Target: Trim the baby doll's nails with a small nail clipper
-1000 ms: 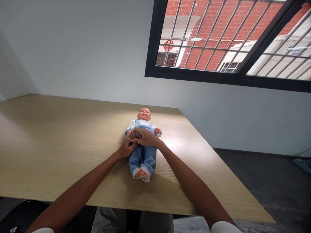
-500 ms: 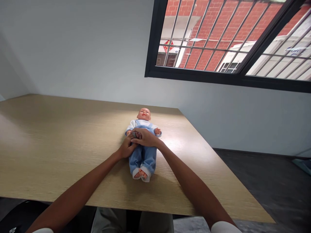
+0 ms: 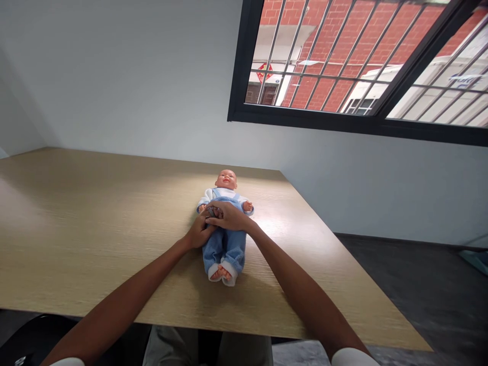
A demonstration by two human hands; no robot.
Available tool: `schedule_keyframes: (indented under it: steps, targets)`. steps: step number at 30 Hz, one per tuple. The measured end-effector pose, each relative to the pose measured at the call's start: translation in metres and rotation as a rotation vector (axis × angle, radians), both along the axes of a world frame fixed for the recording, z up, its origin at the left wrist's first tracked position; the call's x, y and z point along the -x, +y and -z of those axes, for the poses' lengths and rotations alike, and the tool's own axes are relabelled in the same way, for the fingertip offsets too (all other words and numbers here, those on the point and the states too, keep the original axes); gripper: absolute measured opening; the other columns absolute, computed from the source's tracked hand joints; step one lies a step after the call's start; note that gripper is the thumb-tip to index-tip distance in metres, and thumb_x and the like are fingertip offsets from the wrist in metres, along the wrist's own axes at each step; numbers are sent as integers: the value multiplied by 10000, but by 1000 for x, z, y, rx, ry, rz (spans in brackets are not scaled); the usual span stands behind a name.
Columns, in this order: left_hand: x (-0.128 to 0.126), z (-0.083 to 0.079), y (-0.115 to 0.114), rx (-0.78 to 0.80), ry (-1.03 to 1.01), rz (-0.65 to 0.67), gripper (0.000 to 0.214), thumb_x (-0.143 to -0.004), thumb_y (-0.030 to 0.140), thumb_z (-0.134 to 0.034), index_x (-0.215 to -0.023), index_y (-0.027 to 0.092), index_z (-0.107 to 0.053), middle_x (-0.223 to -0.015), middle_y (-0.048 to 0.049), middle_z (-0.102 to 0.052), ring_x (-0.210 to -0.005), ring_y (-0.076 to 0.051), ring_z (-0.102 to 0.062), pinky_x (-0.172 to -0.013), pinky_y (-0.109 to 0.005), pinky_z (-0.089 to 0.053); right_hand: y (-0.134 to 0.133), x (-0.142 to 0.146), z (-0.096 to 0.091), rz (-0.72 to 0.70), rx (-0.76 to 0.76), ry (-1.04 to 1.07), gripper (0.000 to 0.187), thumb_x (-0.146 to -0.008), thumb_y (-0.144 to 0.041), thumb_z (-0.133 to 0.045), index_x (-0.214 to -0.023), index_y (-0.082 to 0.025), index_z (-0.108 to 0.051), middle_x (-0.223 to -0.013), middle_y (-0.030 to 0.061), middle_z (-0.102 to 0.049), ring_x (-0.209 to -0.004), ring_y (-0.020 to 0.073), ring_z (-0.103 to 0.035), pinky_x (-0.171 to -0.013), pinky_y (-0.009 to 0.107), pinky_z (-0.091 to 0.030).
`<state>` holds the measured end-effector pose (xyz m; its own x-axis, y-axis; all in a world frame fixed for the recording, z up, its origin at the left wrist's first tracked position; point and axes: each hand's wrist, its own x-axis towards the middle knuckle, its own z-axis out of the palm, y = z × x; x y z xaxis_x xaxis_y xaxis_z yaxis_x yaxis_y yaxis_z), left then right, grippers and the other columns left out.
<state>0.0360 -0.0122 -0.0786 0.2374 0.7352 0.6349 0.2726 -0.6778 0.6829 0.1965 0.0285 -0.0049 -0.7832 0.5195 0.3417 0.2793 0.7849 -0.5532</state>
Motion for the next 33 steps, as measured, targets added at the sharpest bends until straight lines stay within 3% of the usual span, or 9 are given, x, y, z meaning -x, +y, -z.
schedule_keyframes:
  steps: [33]
  targets:
    - [0, -2, -1, 18, 2, 19, 233, -919, 347, -510, -922, 147, -630, -960, -92, -655, -938, -251, -599, -912, -405, -474, -1, -1, 0, 1, 0, -1, 280, -860, -296, -700, -1108, -186, -633, -756, -26, -567, -672, 131, -515, -653, 255, -411]
